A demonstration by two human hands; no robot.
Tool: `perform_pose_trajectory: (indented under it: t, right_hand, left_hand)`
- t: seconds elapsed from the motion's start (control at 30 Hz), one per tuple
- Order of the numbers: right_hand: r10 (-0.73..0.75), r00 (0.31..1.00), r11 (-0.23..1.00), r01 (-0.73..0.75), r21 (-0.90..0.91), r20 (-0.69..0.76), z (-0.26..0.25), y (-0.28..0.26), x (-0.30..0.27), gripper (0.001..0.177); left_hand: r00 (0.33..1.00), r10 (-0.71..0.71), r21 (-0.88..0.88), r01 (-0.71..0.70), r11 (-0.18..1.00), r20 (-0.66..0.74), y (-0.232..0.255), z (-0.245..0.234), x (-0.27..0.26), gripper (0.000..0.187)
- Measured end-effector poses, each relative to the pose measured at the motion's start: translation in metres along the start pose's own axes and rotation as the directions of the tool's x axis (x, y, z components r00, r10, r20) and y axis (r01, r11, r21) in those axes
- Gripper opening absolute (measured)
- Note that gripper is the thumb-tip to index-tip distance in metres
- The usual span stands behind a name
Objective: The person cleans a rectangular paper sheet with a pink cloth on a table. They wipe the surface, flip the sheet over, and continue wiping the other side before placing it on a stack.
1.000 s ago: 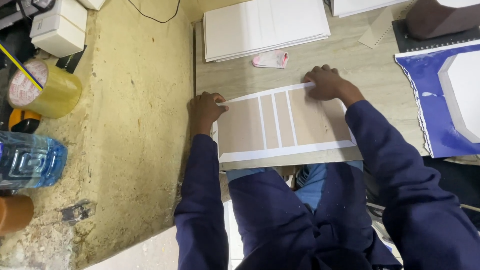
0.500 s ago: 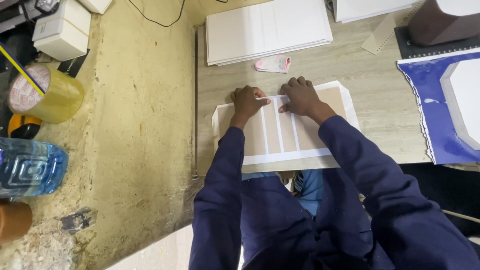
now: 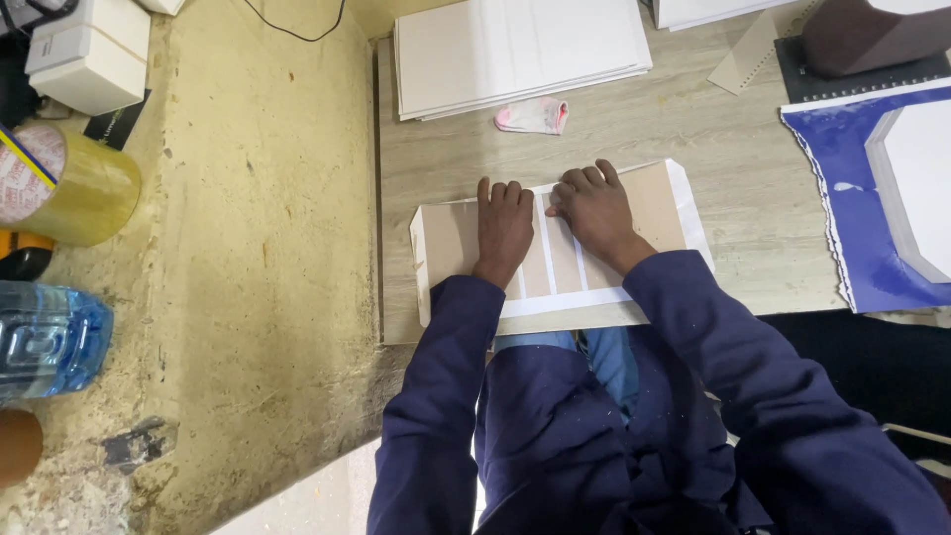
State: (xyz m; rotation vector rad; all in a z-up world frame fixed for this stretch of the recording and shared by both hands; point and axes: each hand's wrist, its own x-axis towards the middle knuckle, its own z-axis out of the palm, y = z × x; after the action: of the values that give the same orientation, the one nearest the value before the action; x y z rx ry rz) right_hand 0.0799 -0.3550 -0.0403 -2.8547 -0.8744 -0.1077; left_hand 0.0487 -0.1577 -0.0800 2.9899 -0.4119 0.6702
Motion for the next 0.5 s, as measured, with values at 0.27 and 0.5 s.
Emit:
perform_pose_trajectory:
  t: [0.27, 0.5]
  right_hand:
    - [0.045, 0.997, 0.999, -0.044, -0.029, 0.06, -0.029, 0.02, 0.023, 0.075]
    - [0.05, 0.995, 0.997, -0.054, -0.049, -0.081, 0.016, 0.003, -0.006, 0.052]
  left_hand:
    - [0.996, -0.001, -0.03, -0.002, 1.0, -0.091, -0.005, -0.008, -0.002, 0.01]
    - [0.999, -0.021, -0.019, 0.02, 1.0, -0.035, -0.001, 0.018, -0.02, 0.014]
